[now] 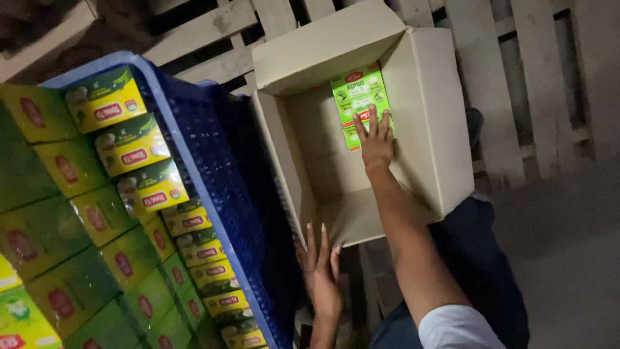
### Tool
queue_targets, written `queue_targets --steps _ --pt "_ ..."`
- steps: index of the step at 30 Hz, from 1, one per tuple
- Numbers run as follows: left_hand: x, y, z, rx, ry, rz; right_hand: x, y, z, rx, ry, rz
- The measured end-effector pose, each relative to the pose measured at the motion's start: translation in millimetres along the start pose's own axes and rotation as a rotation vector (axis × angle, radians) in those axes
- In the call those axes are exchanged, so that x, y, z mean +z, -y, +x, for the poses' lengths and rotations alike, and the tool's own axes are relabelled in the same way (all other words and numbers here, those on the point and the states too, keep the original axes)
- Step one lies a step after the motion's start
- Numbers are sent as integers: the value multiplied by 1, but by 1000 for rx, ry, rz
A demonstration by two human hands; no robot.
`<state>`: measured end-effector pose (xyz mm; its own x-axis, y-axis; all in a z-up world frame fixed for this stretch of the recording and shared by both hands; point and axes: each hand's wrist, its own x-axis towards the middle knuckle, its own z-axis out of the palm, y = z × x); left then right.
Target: The person picks small green and yellow boxes from a blue crate and places them into a larger cardboard box. The person arranges the boxes in neat rows inside the cardboard box.
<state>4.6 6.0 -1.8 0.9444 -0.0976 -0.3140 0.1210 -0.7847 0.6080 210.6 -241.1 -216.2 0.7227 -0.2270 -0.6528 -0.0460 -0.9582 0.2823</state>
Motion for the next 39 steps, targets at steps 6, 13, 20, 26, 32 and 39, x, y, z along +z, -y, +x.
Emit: queue_targets --steps 6,13,20,26,32,39 --pt "-6 -15 1 26 -66 -13 37 -35 16 -148 -508 263" --pt "-56 -73 -42 88 80 23 -26 -74 -45 -134 172 494" --pt "-182 -94 -120 465 265 -126 -55 -31 -121 -517 -246 668" --pt "-304 -30 -198 666 322 -254 -104 25 -246 -670 -168 628" --pt "-411 65 -224 475 -77 -266 -98 35 -304 -805 -342 516" --pt "-418 136 -167 553 -507 -18 -87 28 -303 -819 -404 470"
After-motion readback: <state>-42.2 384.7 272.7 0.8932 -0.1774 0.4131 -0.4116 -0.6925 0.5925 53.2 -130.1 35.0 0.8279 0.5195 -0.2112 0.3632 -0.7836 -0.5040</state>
